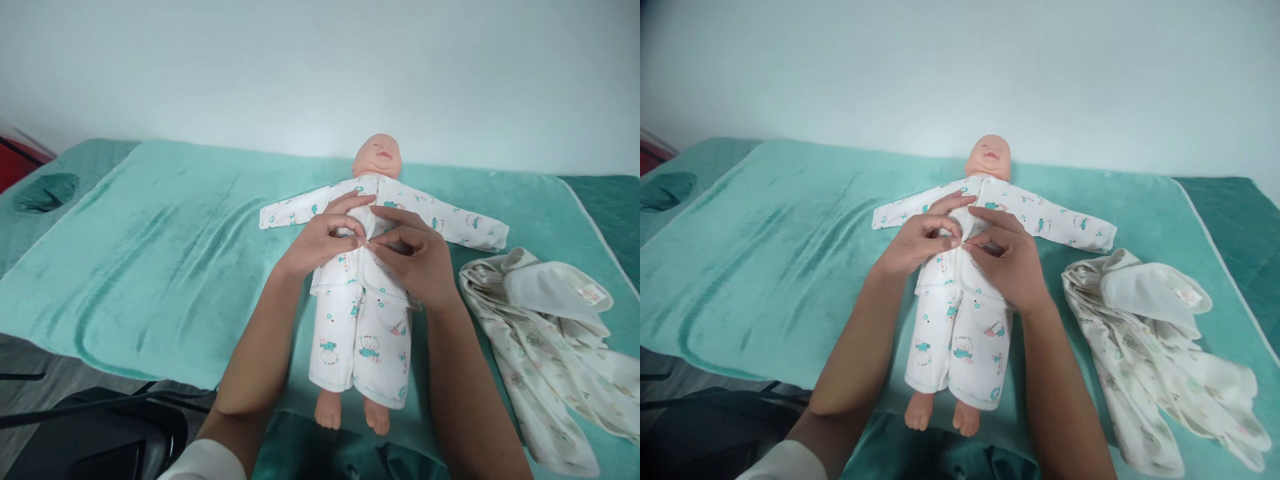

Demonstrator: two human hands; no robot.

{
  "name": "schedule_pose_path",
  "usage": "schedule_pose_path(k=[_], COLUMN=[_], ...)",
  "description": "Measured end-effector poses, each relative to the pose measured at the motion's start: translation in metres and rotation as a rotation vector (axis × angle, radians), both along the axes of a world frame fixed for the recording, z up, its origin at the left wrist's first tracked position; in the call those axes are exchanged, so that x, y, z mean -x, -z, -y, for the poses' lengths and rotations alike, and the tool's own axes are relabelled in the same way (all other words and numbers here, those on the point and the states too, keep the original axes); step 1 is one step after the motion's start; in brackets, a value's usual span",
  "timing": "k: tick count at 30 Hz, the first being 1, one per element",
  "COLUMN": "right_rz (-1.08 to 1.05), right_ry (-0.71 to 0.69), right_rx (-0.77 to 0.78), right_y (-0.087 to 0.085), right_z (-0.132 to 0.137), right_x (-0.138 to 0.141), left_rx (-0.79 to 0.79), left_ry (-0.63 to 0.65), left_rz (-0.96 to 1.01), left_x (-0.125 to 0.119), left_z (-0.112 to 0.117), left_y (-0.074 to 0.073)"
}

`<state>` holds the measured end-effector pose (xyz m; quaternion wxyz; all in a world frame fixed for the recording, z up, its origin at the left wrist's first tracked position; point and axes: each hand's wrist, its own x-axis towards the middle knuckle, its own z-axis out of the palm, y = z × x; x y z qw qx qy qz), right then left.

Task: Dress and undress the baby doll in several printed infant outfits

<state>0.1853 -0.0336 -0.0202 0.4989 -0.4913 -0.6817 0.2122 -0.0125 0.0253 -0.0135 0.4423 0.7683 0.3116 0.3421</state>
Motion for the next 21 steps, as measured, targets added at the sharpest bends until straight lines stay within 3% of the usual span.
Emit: schedule_pose_path(k=[5,11,15,21], right_rz=[-0.030,0.017,-0.015,0.141], right_ry=[-0.106,-0.121,-0.025,0.137], right_rx=[0.069,0.034,0.051,-0.007], right_y=[-0.005,-0.005,-0.004,0.002], right_z=[0.000,-0.002,-0.002,0.000], right_x=[-0.006,-0.007,-0.004,0.015], left_rx=[0.011,-0.033,-0.065,-0.102], left_ry=[0.029,0.063,0.039,-0.008], left_rz=[0.001,-0.005,-0.042,-0.065], left_x=[0.002,0.005,0.003,-0.001], left_z=[-0.001,-0.004,-0.001,0.001], left_y=[0.001,0.004,0.003,0.003])
